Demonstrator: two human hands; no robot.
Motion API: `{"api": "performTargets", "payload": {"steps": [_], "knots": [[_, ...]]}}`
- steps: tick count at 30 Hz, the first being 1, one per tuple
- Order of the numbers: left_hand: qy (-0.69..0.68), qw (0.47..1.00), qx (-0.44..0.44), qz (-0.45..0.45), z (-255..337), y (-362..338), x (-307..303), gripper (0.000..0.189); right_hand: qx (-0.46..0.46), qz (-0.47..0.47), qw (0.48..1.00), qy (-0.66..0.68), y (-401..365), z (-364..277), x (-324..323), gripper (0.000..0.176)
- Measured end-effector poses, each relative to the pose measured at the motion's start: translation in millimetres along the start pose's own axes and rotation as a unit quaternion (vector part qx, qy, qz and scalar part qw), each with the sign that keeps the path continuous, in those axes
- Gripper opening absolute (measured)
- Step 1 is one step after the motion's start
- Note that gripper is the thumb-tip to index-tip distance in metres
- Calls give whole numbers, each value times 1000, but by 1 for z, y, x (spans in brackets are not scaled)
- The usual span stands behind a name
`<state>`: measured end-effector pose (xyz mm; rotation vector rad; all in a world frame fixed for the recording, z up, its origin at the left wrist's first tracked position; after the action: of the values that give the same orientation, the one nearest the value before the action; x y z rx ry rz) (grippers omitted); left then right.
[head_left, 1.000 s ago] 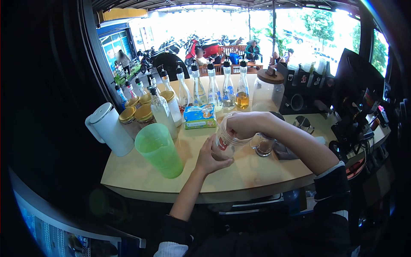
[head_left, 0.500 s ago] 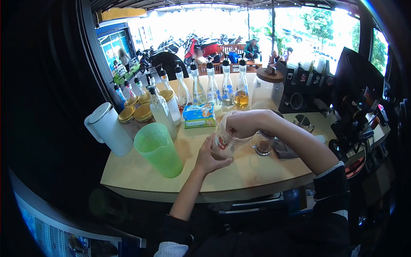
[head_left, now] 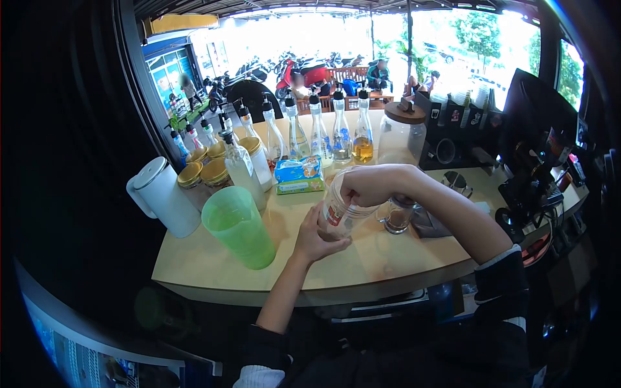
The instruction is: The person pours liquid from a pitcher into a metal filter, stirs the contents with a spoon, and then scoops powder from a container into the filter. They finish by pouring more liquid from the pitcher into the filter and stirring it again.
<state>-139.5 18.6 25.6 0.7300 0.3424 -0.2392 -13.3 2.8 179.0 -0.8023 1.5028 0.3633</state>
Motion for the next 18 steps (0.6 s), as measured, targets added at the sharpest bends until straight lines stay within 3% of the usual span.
{"api": "performTargets", "payload": {"steps": [18], "knots": [[-1, 1000, -17, 1, -5, -1, 0, 100, 12, 58, 994, 91, -35, 2, -22, 19]]}}
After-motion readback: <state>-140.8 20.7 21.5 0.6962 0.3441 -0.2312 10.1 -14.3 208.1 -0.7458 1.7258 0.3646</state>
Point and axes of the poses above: each hand's wrist, its own y-axis towards the middle knuckle, its own x-axis out of the palm, z = x × y, the point moved 5 cm from there along y, towards the middle knuckle, and after that the axes turned 3 degrees about -y, right-handed, at the moved point
